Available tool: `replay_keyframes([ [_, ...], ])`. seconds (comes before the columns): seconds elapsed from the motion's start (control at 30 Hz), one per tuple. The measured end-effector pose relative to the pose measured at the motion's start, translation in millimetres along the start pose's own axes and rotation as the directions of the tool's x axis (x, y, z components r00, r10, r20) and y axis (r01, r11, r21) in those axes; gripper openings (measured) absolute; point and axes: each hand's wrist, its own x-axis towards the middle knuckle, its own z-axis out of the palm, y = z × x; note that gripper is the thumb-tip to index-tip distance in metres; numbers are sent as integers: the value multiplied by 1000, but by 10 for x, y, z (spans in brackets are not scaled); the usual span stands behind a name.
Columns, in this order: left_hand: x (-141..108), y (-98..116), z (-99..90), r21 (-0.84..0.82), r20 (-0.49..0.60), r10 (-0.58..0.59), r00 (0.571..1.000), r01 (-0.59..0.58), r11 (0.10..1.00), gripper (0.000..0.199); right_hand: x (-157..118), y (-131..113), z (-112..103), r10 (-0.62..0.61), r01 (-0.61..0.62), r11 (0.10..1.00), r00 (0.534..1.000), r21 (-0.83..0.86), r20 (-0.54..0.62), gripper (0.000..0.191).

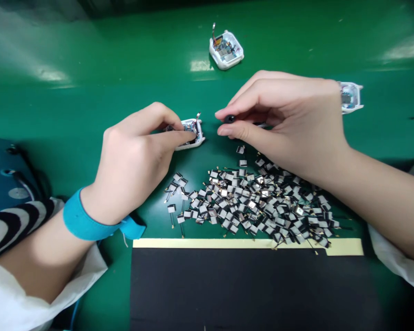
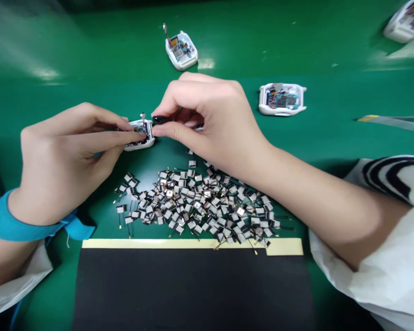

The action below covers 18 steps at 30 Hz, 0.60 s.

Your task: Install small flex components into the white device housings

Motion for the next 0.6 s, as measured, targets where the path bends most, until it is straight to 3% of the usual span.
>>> replay_keyframes([
  [0.5, 3, 12, 5, -23, -1, -1, 1000, 1, 1000, 20, 3, 16, 6, -45, 44, 999, 999, -10, -29, 11],
  [0.6, 8, 5, 5, 7, 2, 16, 1000, -16, 1000, 19, 35, 23, 15, -94, 98, 990, 995, -100, 43, 12],
])
